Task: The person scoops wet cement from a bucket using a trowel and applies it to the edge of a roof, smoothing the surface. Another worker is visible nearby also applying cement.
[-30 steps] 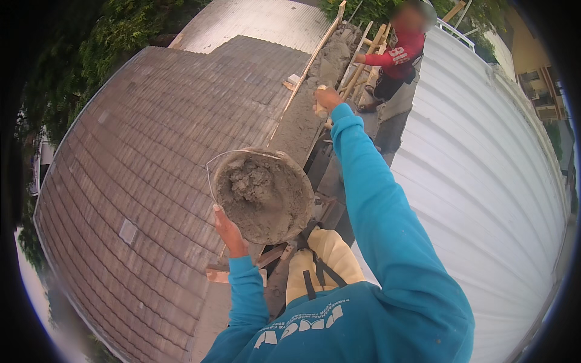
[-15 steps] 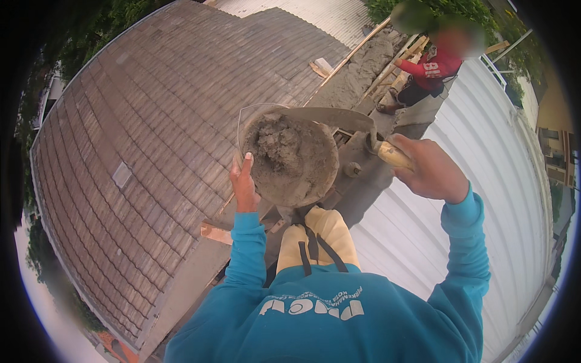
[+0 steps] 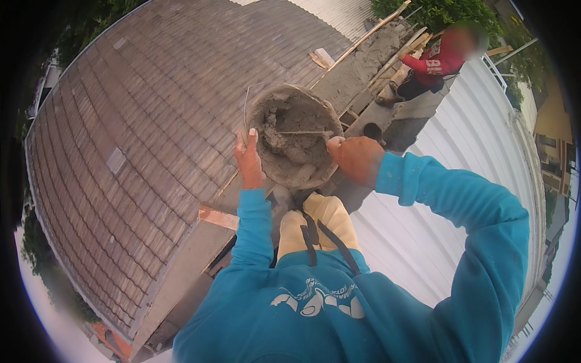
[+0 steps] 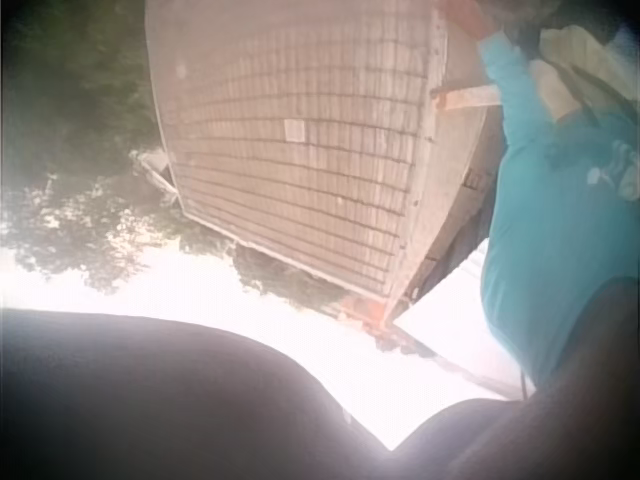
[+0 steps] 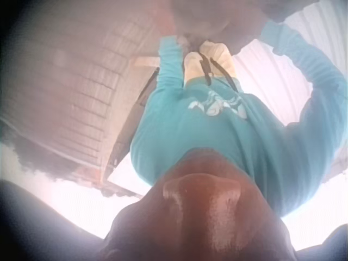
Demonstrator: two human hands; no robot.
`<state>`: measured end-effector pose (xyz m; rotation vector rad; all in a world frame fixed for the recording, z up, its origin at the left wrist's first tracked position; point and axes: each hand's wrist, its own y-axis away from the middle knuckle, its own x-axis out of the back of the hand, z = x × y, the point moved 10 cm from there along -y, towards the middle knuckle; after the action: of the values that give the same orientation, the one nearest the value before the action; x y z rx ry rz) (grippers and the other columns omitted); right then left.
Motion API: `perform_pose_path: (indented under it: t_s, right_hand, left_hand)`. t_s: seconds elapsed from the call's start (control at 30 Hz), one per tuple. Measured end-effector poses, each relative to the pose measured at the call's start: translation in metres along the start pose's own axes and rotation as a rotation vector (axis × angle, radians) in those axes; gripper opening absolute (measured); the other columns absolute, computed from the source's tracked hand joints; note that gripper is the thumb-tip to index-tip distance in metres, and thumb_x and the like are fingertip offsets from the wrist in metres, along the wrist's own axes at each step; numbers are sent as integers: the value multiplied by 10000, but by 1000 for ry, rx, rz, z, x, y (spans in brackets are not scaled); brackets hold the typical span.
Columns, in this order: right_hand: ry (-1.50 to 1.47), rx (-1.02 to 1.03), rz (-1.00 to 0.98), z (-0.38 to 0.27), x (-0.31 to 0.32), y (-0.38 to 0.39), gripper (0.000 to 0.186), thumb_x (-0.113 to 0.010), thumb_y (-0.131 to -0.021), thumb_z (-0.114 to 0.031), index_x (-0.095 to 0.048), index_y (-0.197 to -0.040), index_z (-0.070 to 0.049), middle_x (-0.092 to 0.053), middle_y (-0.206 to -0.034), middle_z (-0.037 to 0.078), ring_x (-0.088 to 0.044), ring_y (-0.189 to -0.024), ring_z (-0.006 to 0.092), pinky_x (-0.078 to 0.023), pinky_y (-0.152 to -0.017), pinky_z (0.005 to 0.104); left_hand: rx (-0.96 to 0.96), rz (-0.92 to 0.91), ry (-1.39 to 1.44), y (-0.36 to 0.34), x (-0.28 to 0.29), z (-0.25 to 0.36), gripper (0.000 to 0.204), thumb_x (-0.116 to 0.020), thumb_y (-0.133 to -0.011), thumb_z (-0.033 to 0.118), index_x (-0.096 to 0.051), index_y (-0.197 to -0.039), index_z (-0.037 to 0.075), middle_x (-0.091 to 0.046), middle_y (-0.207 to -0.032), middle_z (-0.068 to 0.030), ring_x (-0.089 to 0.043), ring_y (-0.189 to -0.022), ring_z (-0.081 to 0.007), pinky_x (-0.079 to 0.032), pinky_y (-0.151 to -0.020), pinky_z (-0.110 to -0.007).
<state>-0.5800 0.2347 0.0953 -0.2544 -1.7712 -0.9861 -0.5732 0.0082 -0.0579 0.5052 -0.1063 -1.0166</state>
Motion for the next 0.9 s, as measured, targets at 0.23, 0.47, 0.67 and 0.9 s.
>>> perform_pose_path:
  t_s: [0.23, 0.47, 0.67, 0.9]
  right_hand:
    - [-226, -195, -76, 34, 16, 9, 322, -609, -811, -53, -457, -1064, 76, -647, -730, 243, -673, -723, 442, -538, -624, 509]
    - [-910, -439, -323, -4, -86, -2, 371, -592, -897, -169, -424, -1133, 62, -669, -804, 252, -698, -762, 378, -560, -672, 470]
    - [-1354, -435, -388, -47, -108, 0, 492, -616, -927, -286, -409, -1213, 57, -634, -779, 134, -643, -724, 208, -518, -679, 360]
    - [-1731, -409, -155, -65, -112, -13, 491, -629, -935, -206, -373, -1271, 45, -568, -727, 58, -569, -592, 136, -479, -599, 311]
  left_hand:
    - [25, -71, 83, 3, -7, 1, 821, -689, -948, 357, -307, -1505, -109, -508, -1419, -220, -484, -1322, -270, -340, -1136, -368]
    - [39, 3, 37, 5, -7, 4, 791, -661, -966, 353, -309, -1506, -105, -509, -1422, -209, -485, -1327, -264, -350, -1134, -371]
    - [11, -162, 40, 4, -18, 10, 825, -651, -974, 365, -253, -1522, -105, -480, -1444, -215, -475, -1343, -269, -350, -1144, -374]
    - [-24, -19, 13, 5, -9, 6, 760, -633, -984, 404, -363, -1482, -102, -546, -1366, -167, -517, -1264, -236, -394, -1077, -356]
